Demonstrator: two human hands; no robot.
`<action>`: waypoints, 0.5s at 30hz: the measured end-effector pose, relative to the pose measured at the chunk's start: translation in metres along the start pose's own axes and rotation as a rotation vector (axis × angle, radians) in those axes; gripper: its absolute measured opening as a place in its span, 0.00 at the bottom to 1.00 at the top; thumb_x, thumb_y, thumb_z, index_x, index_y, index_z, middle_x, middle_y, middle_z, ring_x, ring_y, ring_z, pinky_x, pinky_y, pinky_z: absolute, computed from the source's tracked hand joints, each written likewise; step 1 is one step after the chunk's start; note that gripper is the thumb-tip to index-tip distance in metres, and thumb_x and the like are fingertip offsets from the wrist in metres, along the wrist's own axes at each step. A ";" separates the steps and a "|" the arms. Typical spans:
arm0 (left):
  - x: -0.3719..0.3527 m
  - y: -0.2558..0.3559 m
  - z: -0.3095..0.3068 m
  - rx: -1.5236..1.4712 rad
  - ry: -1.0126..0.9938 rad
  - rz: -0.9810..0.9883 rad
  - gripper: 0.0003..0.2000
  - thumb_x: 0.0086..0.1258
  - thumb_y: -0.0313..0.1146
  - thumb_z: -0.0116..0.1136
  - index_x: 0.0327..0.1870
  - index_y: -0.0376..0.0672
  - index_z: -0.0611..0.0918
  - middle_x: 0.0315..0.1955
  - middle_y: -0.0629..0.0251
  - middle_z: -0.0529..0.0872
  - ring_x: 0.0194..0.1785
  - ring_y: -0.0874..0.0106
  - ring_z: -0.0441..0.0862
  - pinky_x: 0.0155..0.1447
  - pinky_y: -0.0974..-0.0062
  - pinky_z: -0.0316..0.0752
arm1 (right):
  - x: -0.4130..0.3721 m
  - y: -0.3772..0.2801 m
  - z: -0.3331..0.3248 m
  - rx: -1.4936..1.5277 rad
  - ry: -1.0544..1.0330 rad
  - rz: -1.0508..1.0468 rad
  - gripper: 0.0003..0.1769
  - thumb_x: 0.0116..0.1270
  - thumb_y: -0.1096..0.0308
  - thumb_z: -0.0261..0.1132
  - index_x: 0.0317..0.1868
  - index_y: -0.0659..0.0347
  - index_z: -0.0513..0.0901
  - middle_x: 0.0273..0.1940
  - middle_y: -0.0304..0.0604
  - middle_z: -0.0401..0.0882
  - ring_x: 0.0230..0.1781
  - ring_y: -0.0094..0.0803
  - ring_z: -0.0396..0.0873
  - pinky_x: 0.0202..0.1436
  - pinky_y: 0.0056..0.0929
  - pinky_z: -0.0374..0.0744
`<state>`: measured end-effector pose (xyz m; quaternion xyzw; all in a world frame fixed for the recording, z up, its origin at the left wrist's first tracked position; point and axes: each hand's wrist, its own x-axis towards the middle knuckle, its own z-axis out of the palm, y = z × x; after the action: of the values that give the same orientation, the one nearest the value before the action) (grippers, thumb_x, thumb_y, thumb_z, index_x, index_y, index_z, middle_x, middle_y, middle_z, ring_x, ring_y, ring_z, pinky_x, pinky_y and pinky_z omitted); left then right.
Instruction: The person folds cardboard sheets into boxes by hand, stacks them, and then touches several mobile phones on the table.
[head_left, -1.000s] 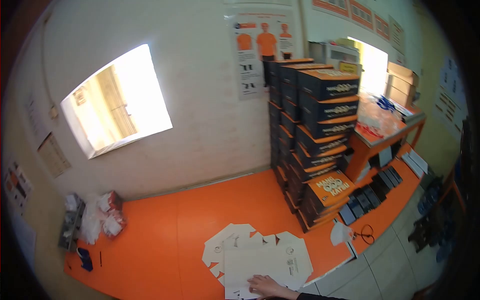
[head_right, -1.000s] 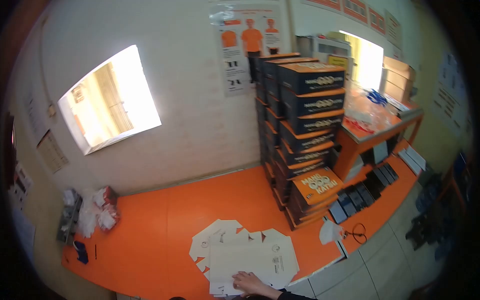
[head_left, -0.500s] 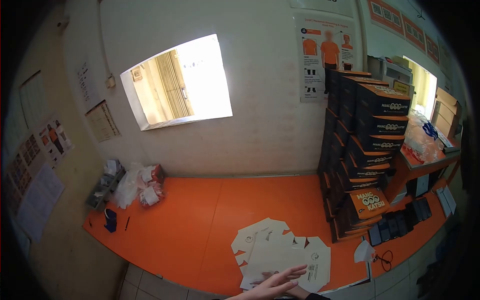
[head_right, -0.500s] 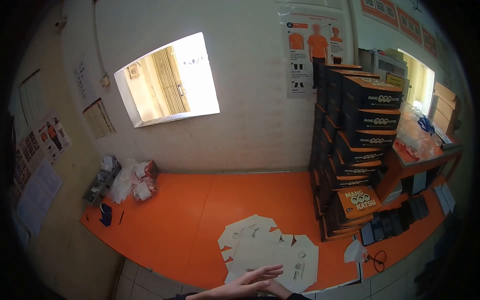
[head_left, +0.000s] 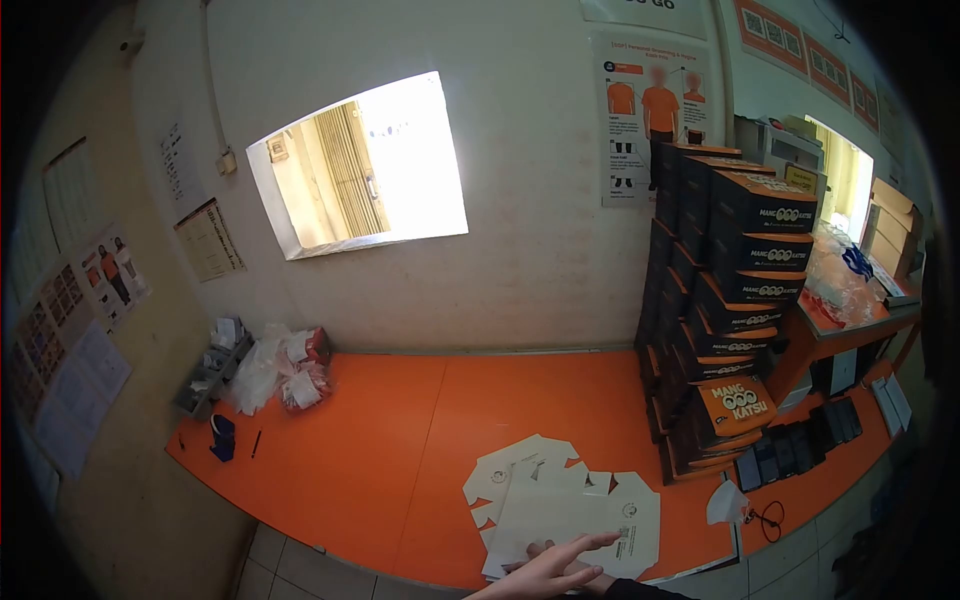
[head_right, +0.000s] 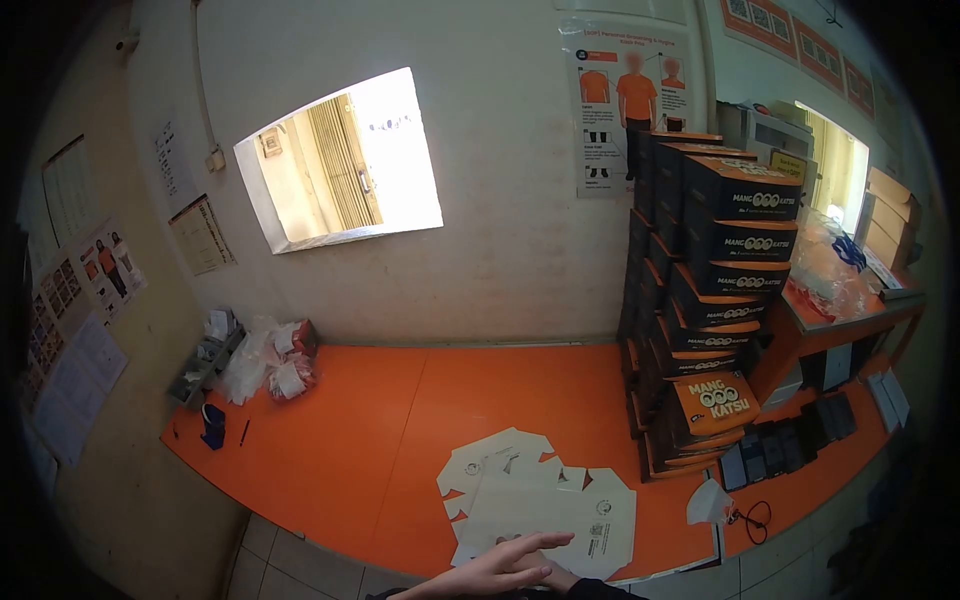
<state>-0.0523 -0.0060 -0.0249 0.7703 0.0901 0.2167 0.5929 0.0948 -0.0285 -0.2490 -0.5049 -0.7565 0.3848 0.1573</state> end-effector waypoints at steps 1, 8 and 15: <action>0.000 -0.002 0.002 0.015 -0.006 0.020 0.26 0.68 0.39 0.53 0.64 0.37 0.65 0.56 0.50 0.74 0.62 0.61 0.69 0.64 0.66 0.62 | 0.000 0.000 0.000 0.000 0.006 0.003 0.13 0.54 0.56 0.64 0.39 0.51 0.81 0.45 0.48 0.75 0.48 0.45 0.72 0.47 0.42 0.73; -0.001 0.006 -0.004 0.053 -0.144 -0.018 0.27 0.66 0.36 0.54 0.65 0.40 0.64 0.54 0.50 0.74 0.61 0.59 0.70 0.62 0.64 0.65 | -0.004 0.002 -0.002 0.016 0.036 0.034 0.12 0.56 0.59 0.63 0.39 0.52 0.81 0.42 0.48 0.76 0.45 0.45 0.73 0.46 0.42 0.74; 0.003 -0.015 -0.007 0.758 0.285 -0.072 0.24 0.68 0.40 0.53 0.65 0.51 0.66 0.59 0.51 0.67 0.62 0.51 0.66 0.64 0.58 0.62 | 0.010 -0.016 -0.032 0.153 0.315 0.160 0.10 0.57 0.61 0.62 0.39 0.52 0.81 0.40 0.48 0.77 0.42 0.45 0.74 0.45 0.42 0.74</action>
<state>-0.0512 0.0059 -0.0374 0.8930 0.2717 0.2518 0.2555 0.1004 -0.0093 -0.2178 -0.6038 -0.6485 0.3689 0.2807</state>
